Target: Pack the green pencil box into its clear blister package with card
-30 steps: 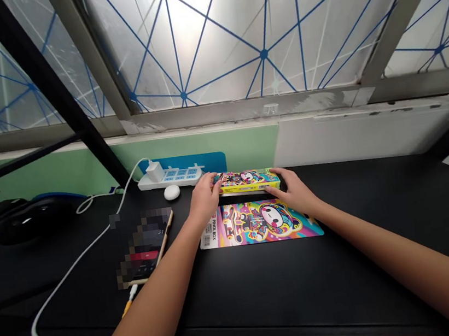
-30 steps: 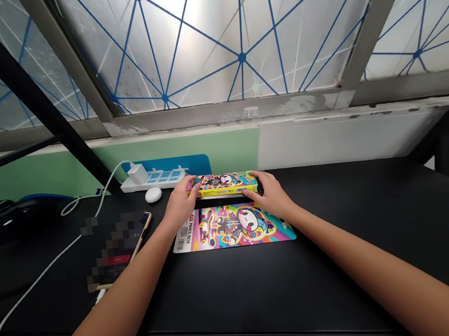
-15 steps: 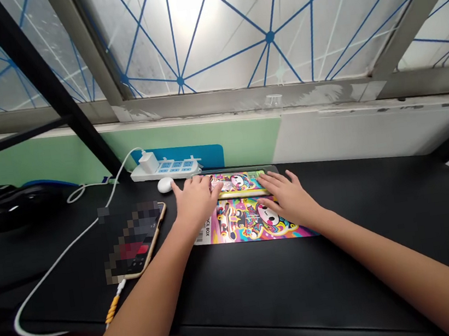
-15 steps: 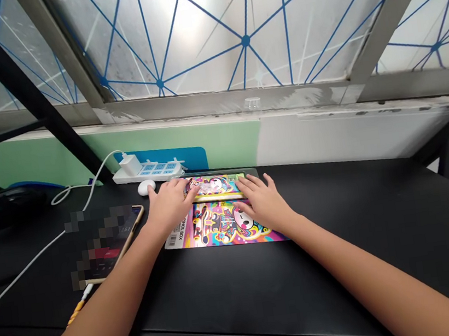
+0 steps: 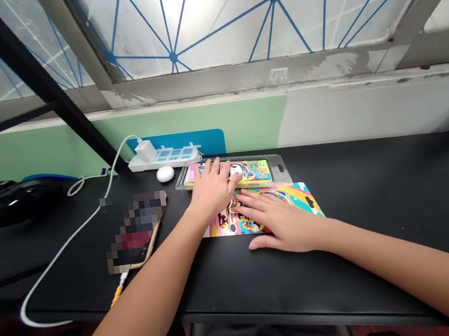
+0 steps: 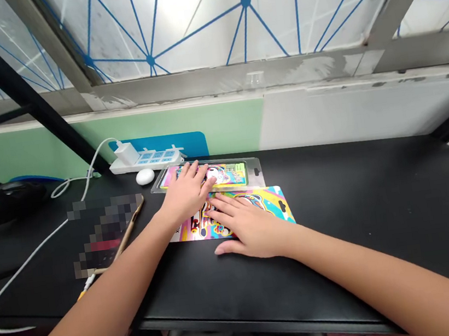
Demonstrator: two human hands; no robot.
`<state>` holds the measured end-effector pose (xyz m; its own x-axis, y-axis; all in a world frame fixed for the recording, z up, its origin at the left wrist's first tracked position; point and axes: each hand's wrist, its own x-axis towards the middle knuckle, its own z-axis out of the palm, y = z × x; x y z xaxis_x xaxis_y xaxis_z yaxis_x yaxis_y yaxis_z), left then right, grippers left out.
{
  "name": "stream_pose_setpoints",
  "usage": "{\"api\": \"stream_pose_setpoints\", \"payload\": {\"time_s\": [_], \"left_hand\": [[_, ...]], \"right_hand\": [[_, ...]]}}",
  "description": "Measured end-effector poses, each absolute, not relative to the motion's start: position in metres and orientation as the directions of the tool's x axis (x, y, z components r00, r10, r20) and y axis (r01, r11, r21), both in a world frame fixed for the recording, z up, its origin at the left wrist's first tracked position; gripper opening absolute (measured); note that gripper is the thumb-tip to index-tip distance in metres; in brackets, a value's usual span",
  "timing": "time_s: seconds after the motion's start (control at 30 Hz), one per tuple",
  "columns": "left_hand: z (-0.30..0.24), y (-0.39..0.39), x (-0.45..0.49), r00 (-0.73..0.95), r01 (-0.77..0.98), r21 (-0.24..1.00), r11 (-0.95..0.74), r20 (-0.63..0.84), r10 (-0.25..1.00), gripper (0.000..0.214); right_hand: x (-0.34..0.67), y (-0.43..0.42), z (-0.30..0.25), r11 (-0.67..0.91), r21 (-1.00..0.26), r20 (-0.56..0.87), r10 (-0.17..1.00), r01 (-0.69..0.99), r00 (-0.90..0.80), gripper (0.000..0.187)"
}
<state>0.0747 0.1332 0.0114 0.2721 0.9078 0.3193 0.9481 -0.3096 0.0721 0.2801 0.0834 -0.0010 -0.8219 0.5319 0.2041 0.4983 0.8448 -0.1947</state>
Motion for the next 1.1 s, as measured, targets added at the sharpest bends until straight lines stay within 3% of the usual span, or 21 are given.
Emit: {"api": "stream_pose_setpoints", "payload": {"time_s": [0.13, 0.37, 0.57, 0.83, 1.0, 1.1], "left_hand": [[0.008, 0.134, 0.073, 0.211, 0.962, 0.101, -0.254, 0.312, 0.926, 0.071], [0.011, 0.132, 0.071, 0.204, 0.962, 0.119, -0.247, 0.291, 0.935, 0.069], [0.013, 0.132, 0.069, 0.210, 0.965, 0.102, -0.243, 0.260, 0.942, 0.068], [0.009, 0.134, 0.067, 0.211, 0.962, 0.110, -0.248, 0.269, 0.940, 0.071], [0.009, 0.134, 0.068, 0.207, 0.964, 0.105, -0.244, 0.280, 0.938, 0.069], [0.011, 0.134, 0.068, 0.211, 0.965, 0.094, -0.246, 0.283, 0.935, 0.066]], "right_hand": [[0.281, 0.080, 0.001, 0.807, -0.234, 0.082, 0.572, 0.542, -0.816, 0.087], [0.282, 0.088, 0.006, 0.735, -0.289, 0.205, 0.673, 0.613, -0.711, 0.045], [0.277, 0.090, -0.004, 0.620, -0.218, 0.281, 0.779, 0.753, -0.560, 0.038], [0.278, 0.090, -0.004, 0.614, -0.180, 0.300, 0.779, 0.769, -0.551, 0.036], [0.276, 0.087, -0.002, 0.609, -0.213, 0.340, 0.779, 0.764, -0.527, 0.023], [0.278, 0.086, 0.006, 0.589, -0.298, 0.340, 0.801, 0.751, -0.494, 0.022]]}}
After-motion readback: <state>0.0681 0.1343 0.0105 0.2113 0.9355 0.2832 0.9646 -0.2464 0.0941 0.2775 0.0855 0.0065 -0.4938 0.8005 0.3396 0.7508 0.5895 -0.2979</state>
